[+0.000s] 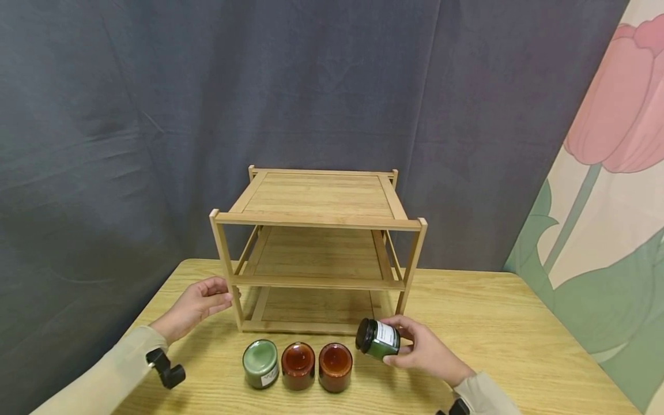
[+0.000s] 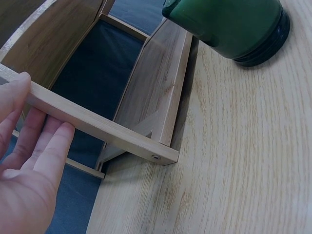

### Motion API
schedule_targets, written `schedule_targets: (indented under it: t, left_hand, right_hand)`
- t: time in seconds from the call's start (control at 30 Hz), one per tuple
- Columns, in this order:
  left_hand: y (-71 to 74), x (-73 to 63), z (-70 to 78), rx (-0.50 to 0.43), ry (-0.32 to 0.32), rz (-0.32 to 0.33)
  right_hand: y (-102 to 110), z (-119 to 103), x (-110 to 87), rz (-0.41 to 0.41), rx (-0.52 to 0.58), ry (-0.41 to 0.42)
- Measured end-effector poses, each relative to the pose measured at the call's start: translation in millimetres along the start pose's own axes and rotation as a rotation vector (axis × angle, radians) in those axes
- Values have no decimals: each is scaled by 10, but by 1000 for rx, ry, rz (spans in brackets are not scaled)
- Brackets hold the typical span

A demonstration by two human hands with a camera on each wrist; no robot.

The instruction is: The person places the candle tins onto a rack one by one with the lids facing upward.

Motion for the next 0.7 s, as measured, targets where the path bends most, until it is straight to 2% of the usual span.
schedule_targets:
  t: [0.7]
  left_hand:
    - [1,-8,2,3,-2,-2]
  right_hand:
    - [-1,14,-2,7,35,35]
Point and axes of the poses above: each hand's wrist, its own x-axis towards the middle knuckle, its own y-axis out of the back of the hand, z = x × y, the point moved 3 cm from there along x, towards the middle knuckle, and after that the axes turned 14 degrees about x, right-handed, at the moved point
